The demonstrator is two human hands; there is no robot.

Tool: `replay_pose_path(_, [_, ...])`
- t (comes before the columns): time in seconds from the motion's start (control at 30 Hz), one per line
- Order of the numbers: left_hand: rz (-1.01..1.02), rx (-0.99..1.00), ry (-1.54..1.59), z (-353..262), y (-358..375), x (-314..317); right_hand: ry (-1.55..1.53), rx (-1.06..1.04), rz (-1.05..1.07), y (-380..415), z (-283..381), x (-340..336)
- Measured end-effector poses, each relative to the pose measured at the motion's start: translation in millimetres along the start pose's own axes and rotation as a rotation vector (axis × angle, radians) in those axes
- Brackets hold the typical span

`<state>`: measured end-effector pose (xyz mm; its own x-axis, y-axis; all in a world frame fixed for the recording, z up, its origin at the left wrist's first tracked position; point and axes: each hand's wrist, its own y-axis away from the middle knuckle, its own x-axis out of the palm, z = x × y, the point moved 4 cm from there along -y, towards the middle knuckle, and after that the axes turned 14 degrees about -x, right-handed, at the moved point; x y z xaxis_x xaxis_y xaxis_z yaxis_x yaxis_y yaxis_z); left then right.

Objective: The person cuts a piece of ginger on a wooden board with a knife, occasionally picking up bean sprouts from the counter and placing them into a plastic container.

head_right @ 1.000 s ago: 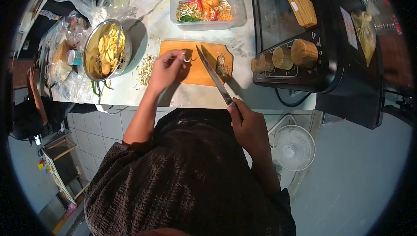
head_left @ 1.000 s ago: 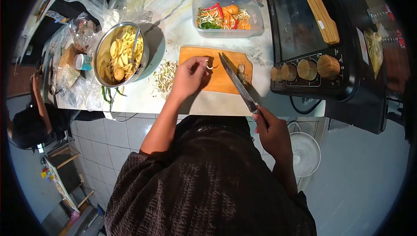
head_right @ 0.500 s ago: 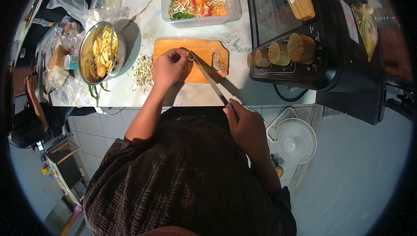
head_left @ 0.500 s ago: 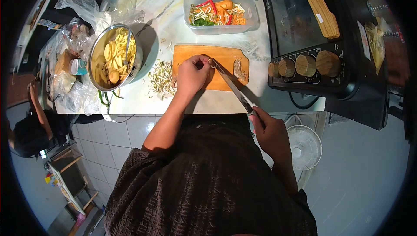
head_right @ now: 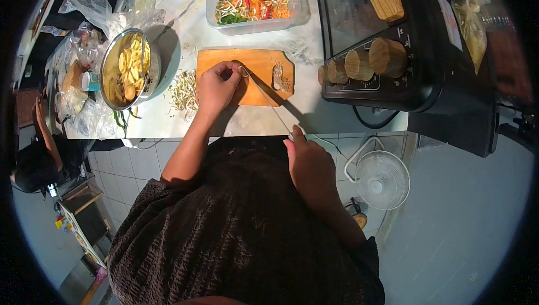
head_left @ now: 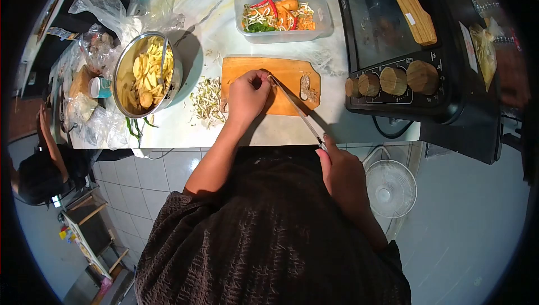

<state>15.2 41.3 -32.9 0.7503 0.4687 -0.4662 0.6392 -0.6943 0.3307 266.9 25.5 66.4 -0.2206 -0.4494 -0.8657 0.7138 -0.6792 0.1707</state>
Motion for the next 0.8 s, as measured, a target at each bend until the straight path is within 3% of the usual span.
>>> replay_pose_path(0.2, [-0.051, 0.158, 0.067, -30, -2, -21, 0.019, 0.099, 0.032, 10, 7, -2])
replay_pose_path(0.3, [0.031, 0.173, 0.211, -51, -23, -36, 0.002, 0.161, 0.021, 23, 3, -16])
replay_pose_path(0.37, [-0.014, 0.308, 0.291, -72, -41, -46, -0.066, 0.234, 0.001, 29, 2, -27])
replay_pose_path(0.5, [-0.243, 0.394, -0.02, -104, -65, -70, -0.154, 0.231, -0.078, 32, -1, -30])
replay_pose_path(0.6, [-0.227, 0.28, -0.07, -102, -58, -91, -0.198, 0.229, -0.071, 26, 2, -30])
replay_pose_path(0.77, [-0.155, 0.256, -0.025, -33, -41, -104, -0.223, 0.127, -0.084, 18, 0, -22])
replay_pose_path(0.8, [-0.111, 0.171, -0.123, -25, -29, -106, -0.217, 0.101, -0.076, 16, 1, -20])
